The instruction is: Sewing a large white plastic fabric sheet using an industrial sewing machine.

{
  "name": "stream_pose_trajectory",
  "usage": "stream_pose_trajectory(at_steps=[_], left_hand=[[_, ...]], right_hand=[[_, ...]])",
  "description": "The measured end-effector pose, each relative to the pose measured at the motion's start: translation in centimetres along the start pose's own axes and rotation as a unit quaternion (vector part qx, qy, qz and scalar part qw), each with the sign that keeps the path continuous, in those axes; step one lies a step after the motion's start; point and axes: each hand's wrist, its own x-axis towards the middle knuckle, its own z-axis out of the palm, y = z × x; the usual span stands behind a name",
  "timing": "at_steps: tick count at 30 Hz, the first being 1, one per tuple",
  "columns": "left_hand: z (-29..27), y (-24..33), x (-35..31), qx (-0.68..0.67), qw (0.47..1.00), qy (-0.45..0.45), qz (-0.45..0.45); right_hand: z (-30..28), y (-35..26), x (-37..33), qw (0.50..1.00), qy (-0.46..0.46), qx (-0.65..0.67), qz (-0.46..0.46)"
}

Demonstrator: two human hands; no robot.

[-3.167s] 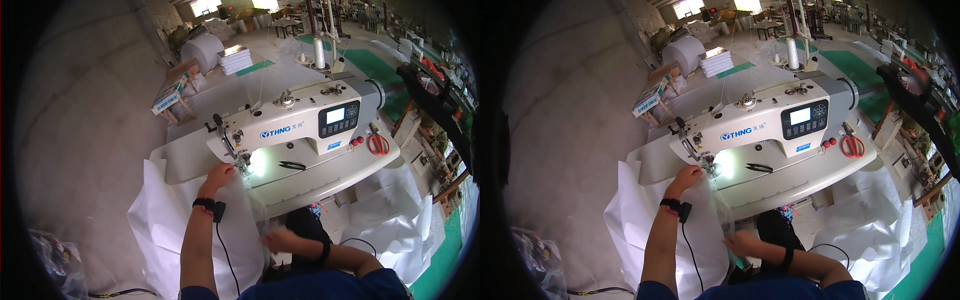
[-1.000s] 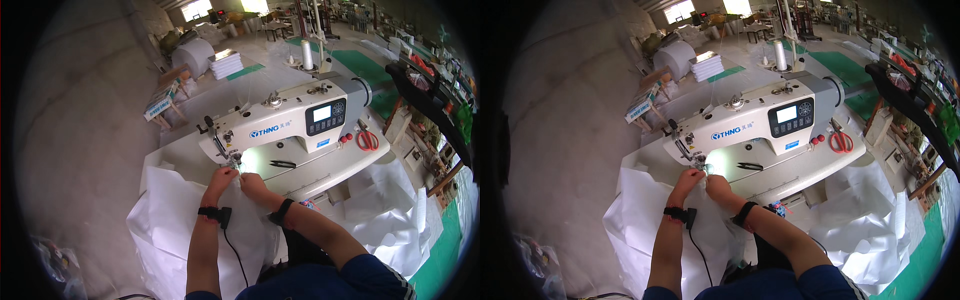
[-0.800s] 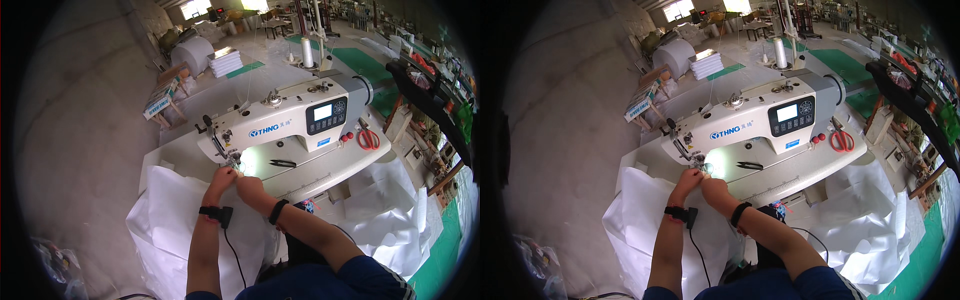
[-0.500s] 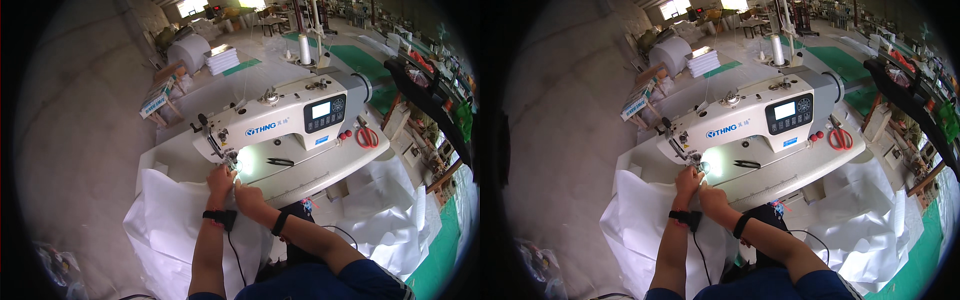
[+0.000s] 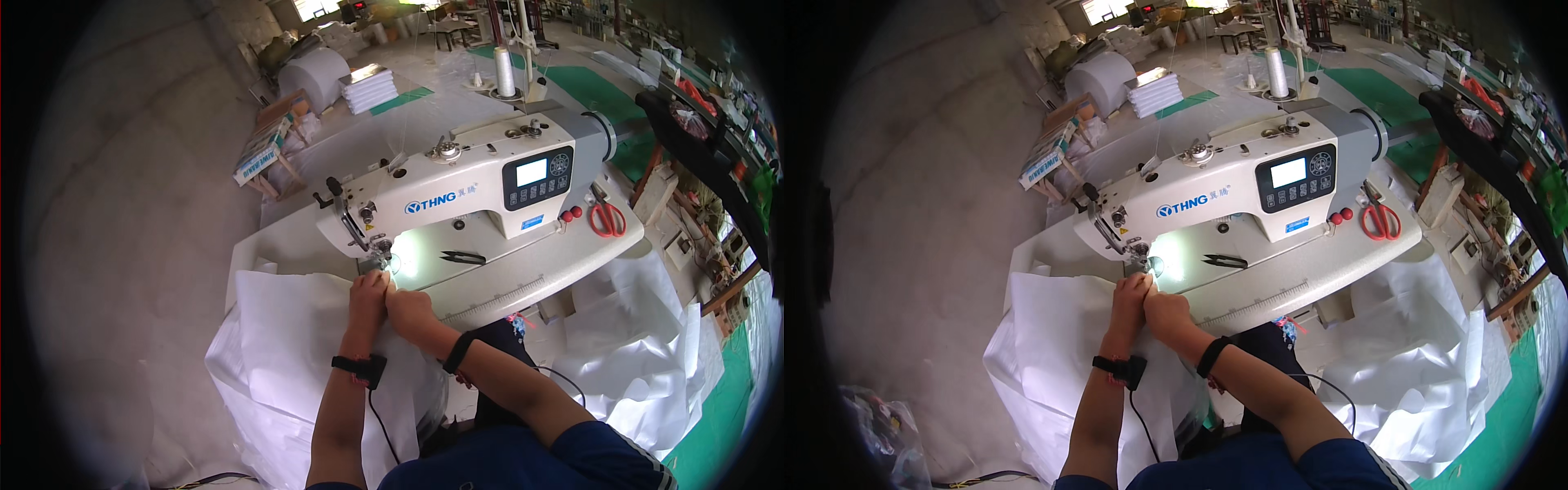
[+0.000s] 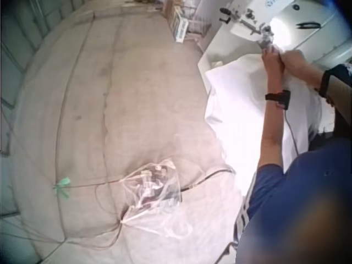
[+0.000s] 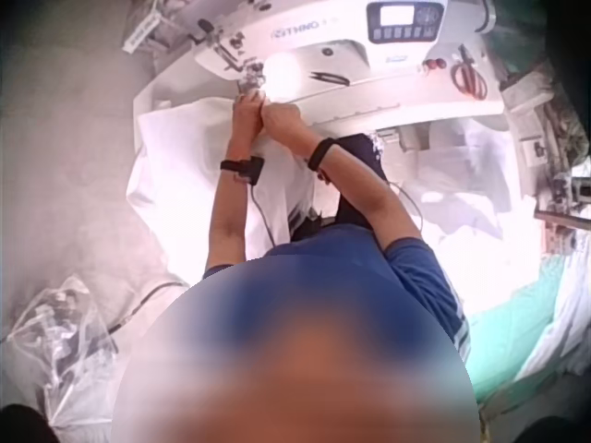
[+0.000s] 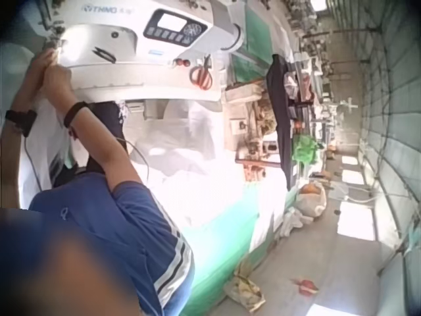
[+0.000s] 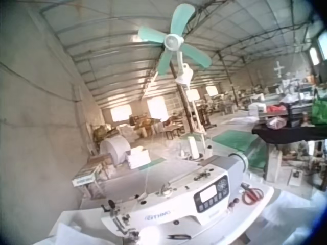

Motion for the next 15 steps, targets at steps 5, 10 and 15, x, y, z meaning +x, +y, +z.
stream_pose_trajectory(at_steps=[5, 10, 15], left_hand=[[0.7, -0.6, 0.0, 0.006, 0.999, -0.02, -0.04], [0.8, -1.1, 0.4, -0.016, 0.998, -0.031, -0.046], [1.1, -0.7, -0.7, -0.01, 0.998, 0.051, -0.037]], right_hand=[[-0.3, -0.1, 0.1, 1.0, -0.018, 0.022, 0.007], [-0.4, 0.2, 1.1, 0.998, -0.052, 0.021, 0.002], [-0.1, 0.3, 0.9, 0.998, -0.054, 0.015, -0.008]])
